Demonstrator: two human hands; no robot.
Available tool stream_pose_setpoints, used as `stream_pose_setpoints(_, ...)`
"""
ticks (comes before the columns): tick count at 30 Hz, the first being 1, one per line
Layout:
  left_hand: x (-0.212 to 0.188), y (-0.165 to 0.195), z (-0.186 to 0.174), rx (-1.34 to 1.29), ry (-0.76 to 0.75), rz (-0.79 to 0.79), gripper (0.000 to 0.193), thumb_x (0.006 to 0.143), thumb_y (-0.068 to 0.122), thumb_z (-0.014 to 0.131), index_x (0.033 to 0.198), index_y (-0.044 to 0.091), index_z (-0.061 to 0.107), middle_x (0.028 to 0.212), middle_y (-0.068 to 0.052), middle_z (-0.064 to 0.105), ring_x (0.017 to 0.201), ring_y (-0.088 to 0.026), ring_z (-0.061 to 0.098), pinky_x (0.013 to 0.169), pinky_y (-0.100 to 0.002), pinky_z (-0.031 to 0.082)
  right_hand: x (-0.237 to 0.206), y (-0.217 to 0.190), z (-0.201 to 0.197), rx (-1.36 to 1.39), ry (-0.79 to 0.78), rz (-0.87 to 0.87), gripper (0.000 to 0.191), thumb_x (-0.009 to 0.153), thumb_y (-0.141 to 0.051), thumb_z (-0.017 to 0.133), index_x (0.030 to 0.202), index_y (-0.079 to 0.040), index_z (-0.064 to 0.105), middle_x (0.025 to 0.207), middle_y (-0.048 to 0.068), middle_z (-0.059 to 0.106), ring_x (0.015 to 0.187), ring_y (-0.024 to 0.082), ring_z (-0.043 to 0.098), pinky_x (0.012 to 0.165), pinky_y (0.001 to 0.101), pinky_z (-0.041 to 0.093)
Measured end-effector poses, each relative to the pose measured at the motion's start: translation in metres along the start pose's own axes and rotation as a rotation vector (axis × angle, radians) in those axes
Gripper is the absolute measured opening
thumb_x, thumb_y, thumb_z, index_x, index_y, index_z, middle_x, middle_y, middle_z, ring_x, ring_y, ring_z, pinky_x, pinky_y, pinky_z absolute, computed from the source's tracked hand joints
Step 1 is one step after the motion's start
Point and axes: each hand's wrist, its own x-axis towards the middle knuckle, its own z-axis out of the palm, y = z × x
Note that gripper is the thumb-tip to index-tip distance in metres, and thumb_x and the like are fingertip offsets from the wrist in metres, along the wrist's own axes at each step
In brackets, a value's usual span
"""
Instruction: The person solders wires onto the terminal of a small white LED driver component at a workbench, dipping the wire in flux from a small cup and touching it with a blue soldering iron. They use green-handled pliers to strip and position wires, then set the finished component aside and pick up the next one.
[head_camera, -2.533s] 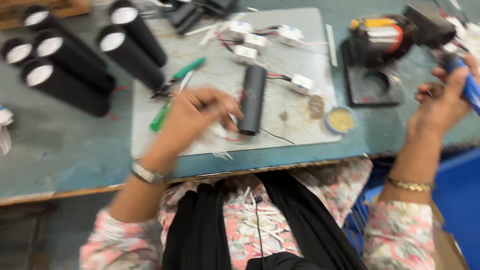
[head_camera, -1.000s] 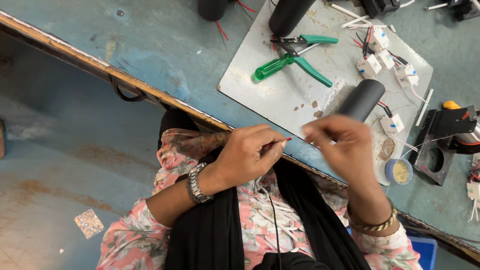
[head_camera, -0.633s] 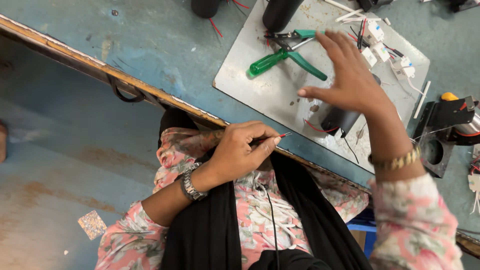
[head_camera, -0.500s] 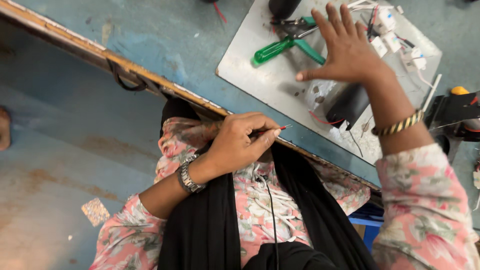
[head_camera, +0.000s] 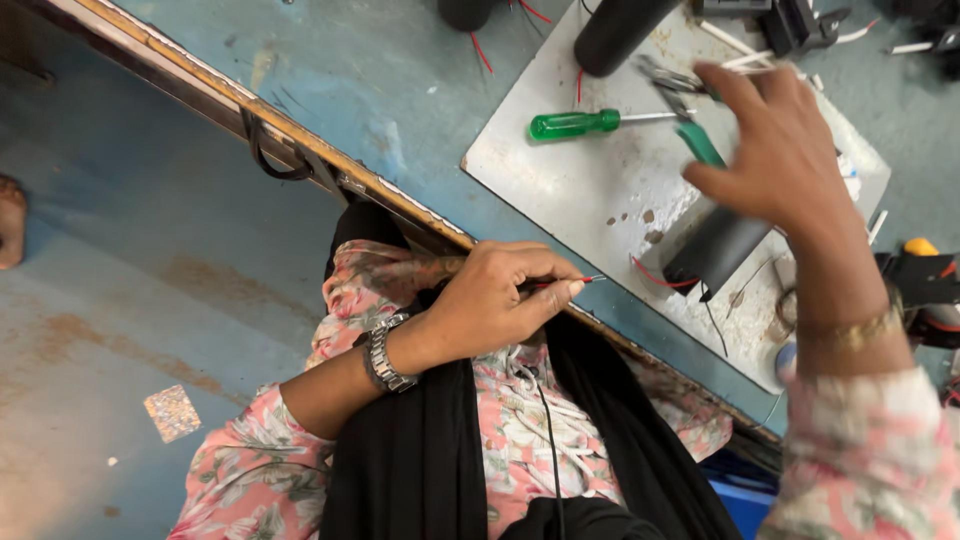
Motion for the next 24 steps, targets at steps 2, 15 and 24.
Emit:
stream_pose_setpoints(2, 0.003, 0.005, -0.002, 0.015, 0.014, 0.003, 0.015, 0.096, 0.014, 0.069, 0.102, 0.001, 0.075, 0.085, -0.01, 0.073, 0.067, -0.015, 0.067, 0.062, -0.028, 0.052, -0.039, -0.006, -0.015, 0.425, 0.01, -0.009, 0.091, 0.078, -0.031, 0.071, 0.16, -0.005, 0.044, 0.14, 0.021, 0.056, 0.126, 0.033, 0.056, 0.105, 0.0445, 0.046)
stream_pose_setpoints(15, 0.017, 0.017, -0.019, 0.007, 0.038, -0.058, 0.017, 0.094, 0.015, 0.069, 0.1, 0.0, 0.076, 0.078, -0.007, 0.071, 0.06, -0.01, 0.057, 0.057, -0.027, 0.046, -0.147, -0.118, 0.026, 1.371, -0.399, 0.182, 0.092, 0.075, -0.026, 0.074, 0.157, -0.002, 0.039, 0.125, 0.013, 0.056, 0.119, 0.026, 0.054, 0.11, 0.0401, 0.038)
stream_pose_setpoints(24, 0.016, 0.014, -0.012, -0.017, -0.016, -0.087, 0.016, 0.092, 0.014, 0.068, 0.099, 0.001, 0.075, 0.084, -0.009, 0.076, 0.065, -0.012, 0.069, 0.059, -0.028, 0.053, -0.14, -0.119, 0.032, 1.351, -0.363, 0.157, 0.096, 0.074, -0.033, 0.074, 0.157, -0.003, 0.038, 0.131, 0.014, 0.058, 0.122, 0.026, 0.054, 0.112, 0.0413, 0.039)
